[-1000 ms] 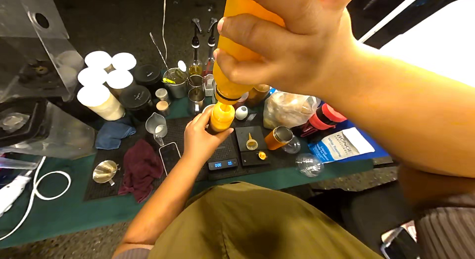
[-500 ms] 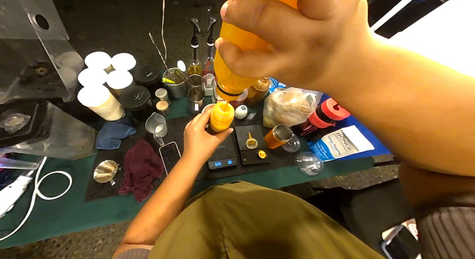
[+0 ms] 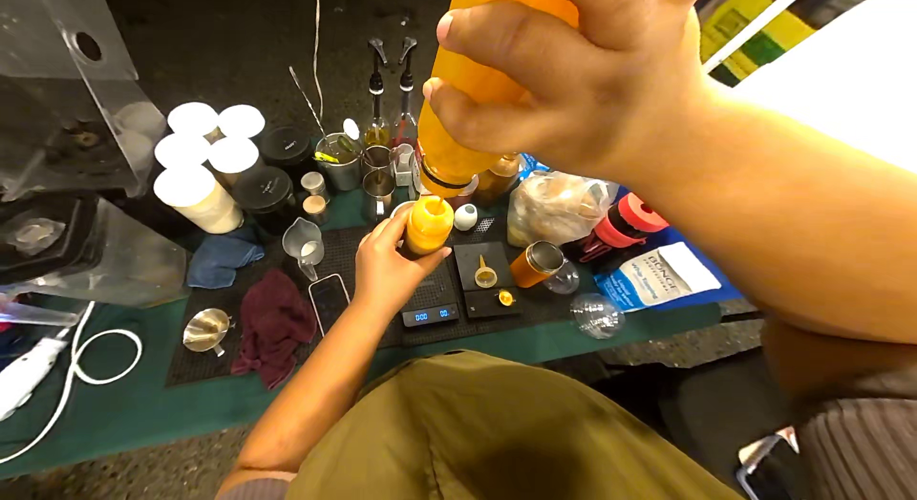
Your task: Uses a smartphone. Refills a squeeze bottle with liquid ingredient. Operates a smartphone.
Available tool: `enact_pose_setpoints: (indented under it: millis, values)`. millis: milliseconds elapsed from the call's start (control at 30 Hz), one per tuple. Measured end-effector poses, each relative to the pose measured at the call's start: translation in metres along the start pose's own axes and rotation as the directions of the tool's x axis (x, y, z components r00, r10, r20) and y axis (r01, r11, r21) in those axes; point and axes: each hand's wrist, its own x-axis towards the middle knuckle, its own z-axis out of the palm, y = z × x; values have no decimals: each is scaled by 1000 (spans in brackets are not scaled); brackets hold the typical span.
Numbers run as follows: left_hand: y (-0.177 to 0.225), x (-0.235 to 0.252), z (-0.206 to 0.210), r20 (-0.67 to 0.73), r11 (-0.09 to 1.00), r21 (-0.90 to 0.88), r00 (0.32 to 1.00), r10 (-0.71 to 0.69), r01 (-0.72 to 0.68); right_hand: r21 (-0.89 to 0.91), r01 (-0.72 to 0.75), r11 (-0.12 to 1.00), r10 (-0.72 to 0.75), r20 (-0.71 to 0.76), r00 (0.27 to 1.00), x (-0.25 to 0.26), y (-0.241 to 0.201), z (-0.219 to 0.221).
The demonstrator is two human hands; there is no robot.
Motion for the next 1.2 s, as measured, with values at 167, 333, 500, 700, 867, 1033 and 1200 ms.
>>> enact_pose_setpoints:
  millis: [167, 333, 500, 700, 867, 1033, 1200]
  values:
    - [3, 0, -4, 8, 1000, -6, 1000, -6, 6, -38, -37, 999, 37, -8, 999, -3, -4, -2]
    - [3, -2, -11, 26, 1000, -7, 1000, 1, 0, -72, -71, 995, 72, 14, 997, 3, -11, -5]
    - [-2, -6, -19, 29, 999, -39, 999, 28, -26, -93, -90, 992, 91, 2, 996, 12, -21, -5]
    - [-8, -12, -33, 59, 998, -33, 997, 56, -55, -22, -132, 991, 132, -8, 991, 21, -39, -11]
    - [-13, -19, -41, 85, 997, -39, 994, 70, -67, 2, -165, 986, 165, 1, 986, 23, -57, -13]
    - [-11, -21, -48, 97, 995, -44, 991, 92, -88, -59, -172, 983, 172, 1, 985, 25, -64, -13]
    - [-13, -22, -52, 78, 994, -42, 991, 105, -101, -57, -165, 985, 166, 5, 986, 29, -68, -11]
